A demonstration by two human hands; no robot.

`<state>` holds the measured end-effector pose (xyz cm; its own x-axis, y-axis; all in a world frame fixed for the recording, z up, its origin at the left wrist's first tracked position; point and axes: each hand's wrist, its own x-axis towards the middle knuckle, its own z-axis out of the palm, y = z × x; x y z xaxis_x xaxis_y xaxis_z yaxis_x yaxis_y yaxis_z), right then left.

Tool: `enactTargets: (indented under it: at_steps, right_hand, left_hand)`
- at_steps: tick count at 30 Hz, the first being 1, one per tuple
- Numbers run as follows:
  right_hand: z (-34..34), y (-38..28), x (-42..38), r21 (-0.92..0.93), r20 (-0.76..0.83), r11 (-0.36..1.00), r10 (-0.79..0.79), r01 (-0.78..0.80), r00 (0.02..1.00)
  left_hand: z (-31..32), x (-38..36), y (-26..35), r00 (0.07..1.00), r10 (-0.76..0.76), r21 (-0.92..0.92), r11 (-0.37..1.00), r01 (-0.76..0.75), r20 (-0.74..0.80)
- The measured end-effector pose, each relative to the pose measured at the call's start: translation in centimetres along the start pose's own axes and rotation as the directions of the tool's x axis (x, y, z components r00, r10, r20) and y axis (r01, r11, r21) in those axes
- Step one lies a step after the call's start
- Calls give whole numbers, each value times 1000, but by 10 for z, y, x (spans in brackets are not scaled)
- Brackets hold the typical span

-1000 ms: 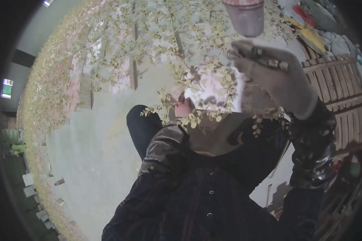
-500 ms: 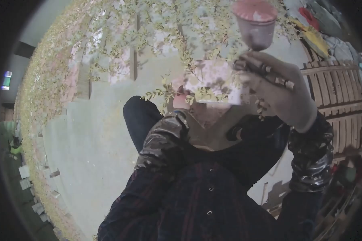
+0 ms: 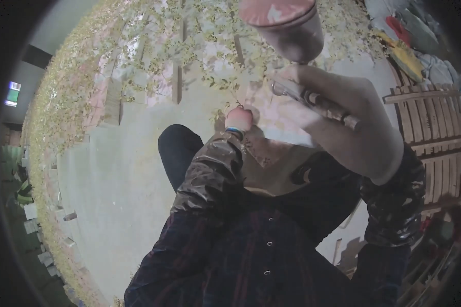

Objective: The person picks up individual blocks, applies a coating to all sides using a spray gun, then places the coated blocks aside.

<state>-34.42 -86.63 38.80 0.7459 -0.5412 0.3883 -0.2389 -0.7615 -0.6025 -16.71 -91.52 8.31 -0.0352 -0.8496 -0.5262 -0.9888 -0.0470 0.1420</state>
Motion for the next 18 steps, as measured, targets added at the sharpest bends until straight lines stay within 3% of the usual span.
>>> enactTargets:
  at_steps: [3, 6, 9, 12, 15, 18]
  right_hand:
    - [-2, 5, -5, -106, 12, 993, -53, 54, 999]
    - [4, 18, -18, 33, -3, 990, -137, 137, 991]
    - [1, 17, -24, 53, -46, 996, -63, 65, 997]
    - [-4, 18, -25, 50, 37, 998, 34, -35, 999]
    - [2, 21, -29, 117, -77, 991, -60, 69, 995]
    - [-4, 19, -36, 162, -43, 984, -65, 71, 997]
  left_hand:
    - [-49, -27, 20, 947, -302, -260, 910, 321, 112]
    - [-40, -14, 11, 970, -228, -183, 953, 241, 91]
    - [-25, 5, 3, 999, -17, 14, 1000, 17, 36]
    - [-32, 2, 6, 993, -69, -14, 997, 71, 93]
    - [-40, -6, 5, 986, -127, -123, 982, 141, 112]
    - [-36, -8, -7, 998, 45, 120, 992, -50, 46]
